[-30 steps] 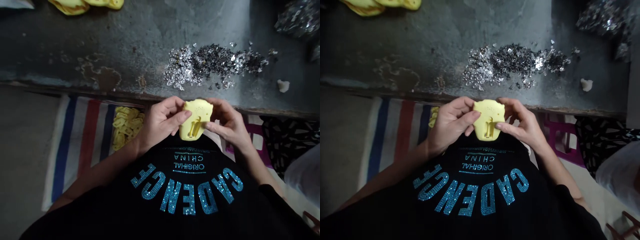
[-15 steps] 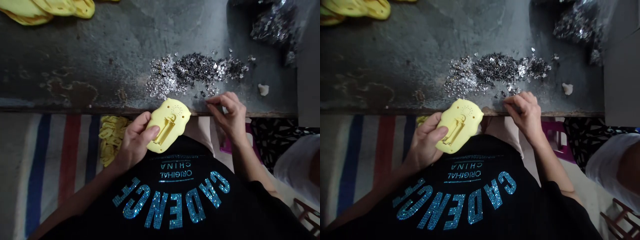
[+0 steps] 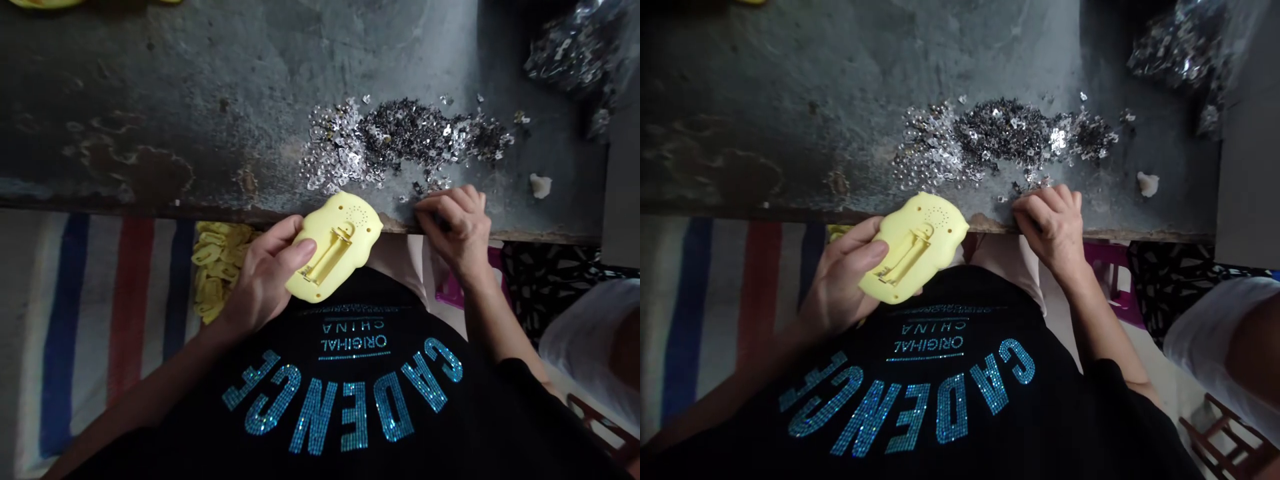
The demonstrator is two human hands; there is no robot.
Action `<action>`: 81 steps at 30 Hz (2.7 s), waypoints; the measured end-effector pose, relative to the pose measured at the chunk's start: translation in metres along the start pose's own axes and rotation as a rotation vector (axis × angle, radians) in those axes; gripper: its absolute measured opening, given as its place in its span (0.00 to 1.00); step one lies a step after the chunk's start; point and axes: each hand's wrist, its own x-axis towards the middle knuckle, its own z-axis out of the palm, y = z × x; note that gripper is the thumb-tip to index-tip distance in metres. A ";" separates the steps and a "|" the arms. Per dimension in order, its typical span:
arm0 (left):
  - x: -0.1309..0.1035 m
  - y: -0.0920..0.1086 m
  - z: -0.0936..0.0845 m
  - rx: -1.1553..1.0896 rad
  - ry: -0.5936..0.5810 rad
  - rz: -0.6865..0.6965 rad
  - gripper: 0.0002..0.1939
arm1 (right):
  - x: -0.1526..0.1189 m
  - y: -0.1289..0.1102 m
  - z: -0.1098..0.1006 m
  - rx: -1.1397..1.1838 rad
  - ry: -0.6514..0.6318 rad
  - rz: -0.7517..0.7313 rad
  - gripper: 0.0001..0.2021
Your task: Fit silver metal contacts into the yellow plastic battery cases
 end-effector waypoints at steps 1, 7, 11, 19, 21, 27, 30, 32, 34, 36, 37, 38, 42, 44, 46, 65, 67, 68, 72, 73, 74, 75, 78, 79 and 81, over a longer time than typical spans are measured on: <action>0.001 0.001 0.001 0.002 -0.011 -0.012 0.15 | 0.001 0.000 0.000 0.009 -0.016 0.038 0.05; 0.003 0.007 0.012 0.048 0.057 -0.065 0.16 | 0.019 -0.004 0.017 -0.011 -0.086 0.120 0.10; 0.003 0.006 0.015 0.095 0.052 -0.022 0.17 | 0.024 -0.017 0.001 0.166 -0.064 0.076 0.05; 0.006 0.003 0.011 0.249 -0.068 0.037 0.17 | 0.024 -0.060 -0.046 0.871 -0.170 -0.005 0.13; 0.006 0.005 0.014 0.266 -0.091 0.036 0.16 | 0.022 -0.062 -0.046 0.897 -0.198 0.027 0.12; -0.003 0.007 0.020 0.271 -0.114 0.032 0.15 | 0.024 -0.060 -0.051 0.695 -0.232 -0.045 0.07; -0.008 0.007 0.023 0.235 -0.109 0.016 0.16 | 0.028 -0.060 -0.059 0.583 -0.276 -0.122 0.08; -0.011 0.007 0.026 0.205 -0.100 0.005 0.17 | 0.031 -0.060 -0.065 0.531 -0.300 -0.156 0.07; -0.012 0.007 0.030 0.187 -0.090 0.002 0.18 | 0.033 -0.060 -0.070 0.496 -0.338 -0.172 0.06; -0.013 0.008 0.033 0.181 -0.090 0.000 0.17 | 0.035 -0.060 -0.073 0.465 -0.378 -0.181 0.06; -0.012 0.009 0.034 0.180 -0.092 0.001 0.17 | 0.036 -0.060 -0.074 0.451 -0.391 -0.191 0.06; -0.012 0.009 0.035 0.179 -0.097 -0.001 0.18 | 0.036 -0.060 -0.075 0.437 -0.396 -0.205 0.06; -0.013 0.009 0.038 0.165 -0.104 -0.010 0.18 | 0.038 -0.061 -0.073 0.376 -0.353 -0.291 0.06; -0.013 0.008 0.039 0.149 -0.104 -0.018 0.18 | 0.037 -0.063 -0.072 0.357 -0.320 -0.333 0.07; -0.013 0.007 0.039 0.148 -0.103 -0.024 0.19 | 0.036 -0.065 -0.071 0.347 -0.311 -0.344 0.09; -0.013 0.006 0.041 0.294 -0.102 0.062 0.18 | 0.005 -0.056 -0.055 0.495 -0.140 -0.009 0.12; -0.016 0.008 0.043 0.403 -0.090 0.149 0.17 | 0.006 -0.049 -0.046 0.584 -0.198 0.060 0.21; -0.017 0.008 0.044 0.447 -0.092 0.178 0.17 | 0.007 -0.046 -0.042 0.630 -0.235 0.076 0.24; -0.018 0.010 0.049 0.517 -0.148 0.191 0.16 | 0.009 -0.038 -0.032 0.722 -0.281 0.101 0.27; -0.019 0.011 0.050 0.509 -0.172 0.176 0.17 | 0.009 -0.036 -0.031 0.730 -0.275 0.106 0.28; -0.019 0.012 0.051 0.496 -0.199 0.159 0.17 | 0.008 -0.035 -0.029 0.743 -0.269 0.116 0.28; -0.019 0.013 0.053 0.484 -0.222 0.144 0.18 | 0.007 -0.034 -0.026 0.761 -0.264 0.127 0.28; -0.021 0.016 0.055 0.480 -0.280 0.100 0.21 | 0.001 -0.031 -0.018 0.841 -0.249 0.159 0.28; -0.021 0.015 0.054 0.479 -0.297 0.087 0.23 | -0.002 -0.030 -0.015 0.869 -0.235 0.170 0.28; -0.018 0.011 0.050 0.451 -0.332 0.060 0.28 | -0.008 -0.031 -0.010 0.903 -0.171 0.200 0.27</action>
